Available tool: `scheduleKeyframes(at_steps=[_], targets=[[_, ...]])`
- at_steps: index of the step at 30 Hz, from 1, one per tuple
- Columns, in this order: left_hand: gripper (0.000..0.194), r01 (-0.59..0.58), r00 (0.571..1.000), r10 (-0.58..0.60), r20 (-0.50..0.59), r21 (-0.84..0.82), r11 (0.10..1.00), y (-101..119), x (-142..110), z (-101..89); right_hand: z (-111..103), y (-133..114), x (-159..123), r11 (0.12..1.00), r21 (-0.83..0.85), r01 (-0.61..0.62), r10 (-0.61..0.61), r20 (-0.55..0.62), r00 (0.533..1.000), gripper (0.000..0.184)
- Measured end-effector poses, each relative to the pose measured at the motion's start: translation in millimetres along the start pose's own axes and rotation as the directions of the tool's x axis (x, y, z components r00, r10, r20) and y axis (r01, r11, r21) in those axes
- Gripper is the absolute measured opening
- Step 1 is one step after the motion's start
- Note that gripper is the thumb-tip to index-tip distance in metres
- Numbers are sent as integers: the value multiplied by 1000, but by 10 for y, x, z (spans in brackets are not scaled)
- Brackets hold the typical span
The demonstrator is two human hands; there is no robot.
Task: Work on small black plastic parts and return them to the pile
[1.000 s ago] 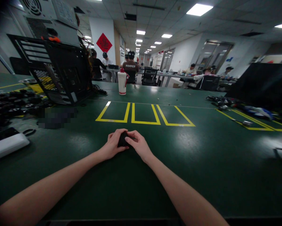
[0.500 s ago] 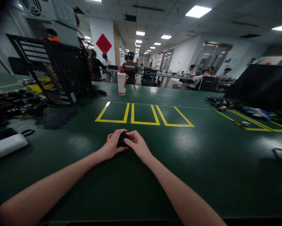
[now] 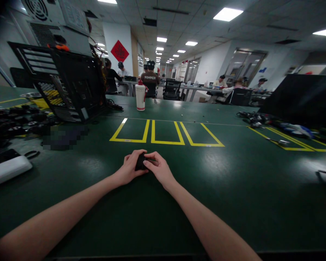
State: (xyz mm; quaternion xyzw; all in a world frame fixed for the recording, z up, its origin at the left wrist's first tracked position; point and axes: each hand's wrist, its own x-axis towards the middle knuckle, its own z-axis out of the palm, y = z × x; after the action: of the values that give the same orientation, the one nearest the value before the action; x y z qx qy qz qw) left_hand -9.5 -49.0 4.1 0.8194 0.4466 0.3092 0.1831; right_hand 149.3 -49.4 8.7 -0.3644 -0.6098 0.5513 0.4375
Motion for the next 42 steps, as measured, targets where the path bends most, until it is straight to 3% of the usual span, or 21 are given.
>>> scheduleKeyframes(at_steps=[3, 6, 11, 16, 24, 31, 35, 38, 42], targets=[[57, 7, 1000, -7, -7, -2, 1000, 14, -4, -15, -9, 29, 31, 998, -65, -19, 15, -53, 998, 27], [56, 7, 1000, -7, 1, -6, 1000, 24, -7, -26, -30, 52, 50, 993, -95, -65, 64, -20, 998, 30], [54, 4, 1000, -4, -16, 2, 1000, 1, -1, 1, -26, 42, 28, 1000, 2, -24, 23, 43, 999, 31], [58, -2, 1000, 2, -26, 2, 1000, -32, 8, 36, 0, 47, 37, 999, -32, 31, -31, -17, 999, 21], [55, -1, 1000, 1, -15, -3, 1000, -7, 1, 15, -19, 86, 49, 999, -15, -35, 35, 0, 999, 34], [58, 3, 1000, -3, -5, -1, 1000, 1, 2, 6, -6, 23, 21, 999, -33, 23, -23, -22, 999, 18], [57, 7, 1000, -7, -3, -3, 1000, 13, -5, -10, -24, 40, 53, 997, -81, -7, 4, -40, 999, 25], [56, 4, 1000, -4, 5, -4, 1000, 13, -5, -11, -43, 46, 57, 996, -69, -60, 60, 4, 998, 29], [57, 7, 1000, -7, -19, 17, 1000, -8, 8, 18, -37, 31, 23, 998, 52, -32, 28, 76, 997, 31]])
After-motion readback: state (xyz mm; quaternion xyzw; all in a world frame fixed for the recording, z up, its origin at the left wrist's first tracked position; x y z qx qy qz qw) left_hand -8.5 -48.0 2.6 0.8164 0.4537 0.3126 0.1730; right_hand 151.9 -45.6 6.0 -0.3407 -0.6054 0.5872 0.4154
